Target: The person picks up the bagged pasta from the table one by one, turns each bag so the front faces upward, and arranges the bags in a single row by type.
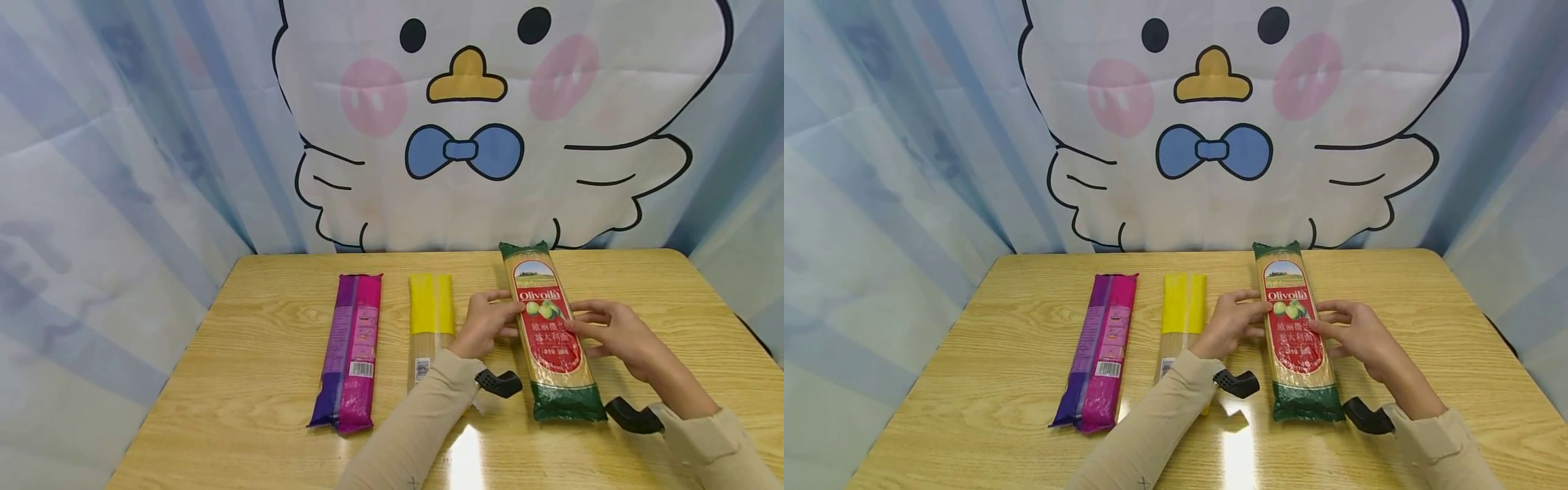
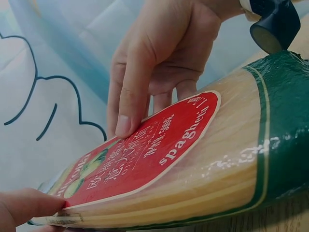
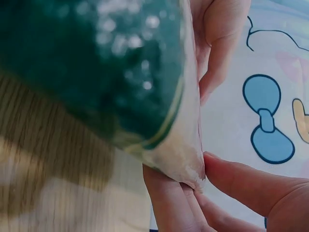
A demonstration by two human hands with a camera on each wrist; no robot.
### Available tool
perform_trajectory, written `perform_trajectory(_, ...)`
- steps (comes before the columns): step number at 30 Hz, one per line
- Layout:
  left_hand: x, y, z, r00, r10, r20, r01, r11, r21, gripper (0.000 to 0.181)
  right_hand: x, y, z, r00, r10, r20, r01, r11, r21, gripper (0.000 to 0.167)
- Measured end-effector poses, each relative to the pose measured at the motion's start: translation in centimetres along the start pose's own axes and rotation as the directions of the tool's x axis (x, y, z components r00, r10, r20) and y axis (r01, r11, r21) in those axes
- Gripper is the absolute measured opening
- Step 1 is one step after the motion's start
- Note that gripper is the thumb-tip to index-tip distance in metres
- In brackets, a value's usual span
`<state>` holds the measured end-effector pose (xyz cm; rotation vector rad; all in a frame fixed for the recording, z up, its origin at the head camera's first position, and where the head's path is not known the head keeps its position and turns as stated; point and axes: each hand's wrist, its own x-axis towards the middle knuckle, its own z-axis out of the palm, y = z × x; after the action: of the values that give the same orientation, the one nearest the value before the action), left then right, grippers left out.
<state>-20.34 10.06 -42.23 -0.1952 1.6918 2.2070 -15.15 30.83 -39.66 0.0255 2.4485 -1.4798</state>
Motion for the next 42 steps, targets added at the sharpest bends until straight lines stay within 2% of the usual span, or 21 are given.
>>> perform_trajectory(11, 0.1, -0.7, 0.2, 1.000, -0.011, 0.002, 0.010, 0.998, 0.063, 0.026, 0.0, 1.0, 0.0, 0.999, 0.035, 0.013, -0.036, 0.999, 0.014, 0.070)
perform_trajectory(22, 0.3, -1.3, 0.6, 0.999, -0.038, 0.028, 0.036, 0.996, 0.078, 0.022, 0.0, 1.9, 0.1, 0.999, 0.050, 0.020, -0.050, 0.999, -0.010, 0.068)
perform_trajectory(32, 0.2, -1.3, 1.0, 0.999, -0.025, 0.038, 0.020, 0.991, 0.130, 0.019, 0.3, 2.4, 0.0, 0.997, 0.073, 0.021, -0.071, 0.996, -0.054, 0.066)
perform_trajectory(35, 0.2, -1.3, 0.9, 0.999, -0.026, 0.036, 0.021, 0.990, 0.138, 0.021, 0.4, 2.4, -0.1, 0.996, 0.082, 0.025, -0.080, 0.995, -0.057, 0.067)
perform_trajectory(42, 0.2, -1.4, 0.8, 0.997, -0.021, 0.072, 0.010, 0.989, 0.148, 0.030, 0.6, 2.4, -0.2, 0.995, 0.094, 0.032, -0.090, 0.992, -0.091, 0.068)
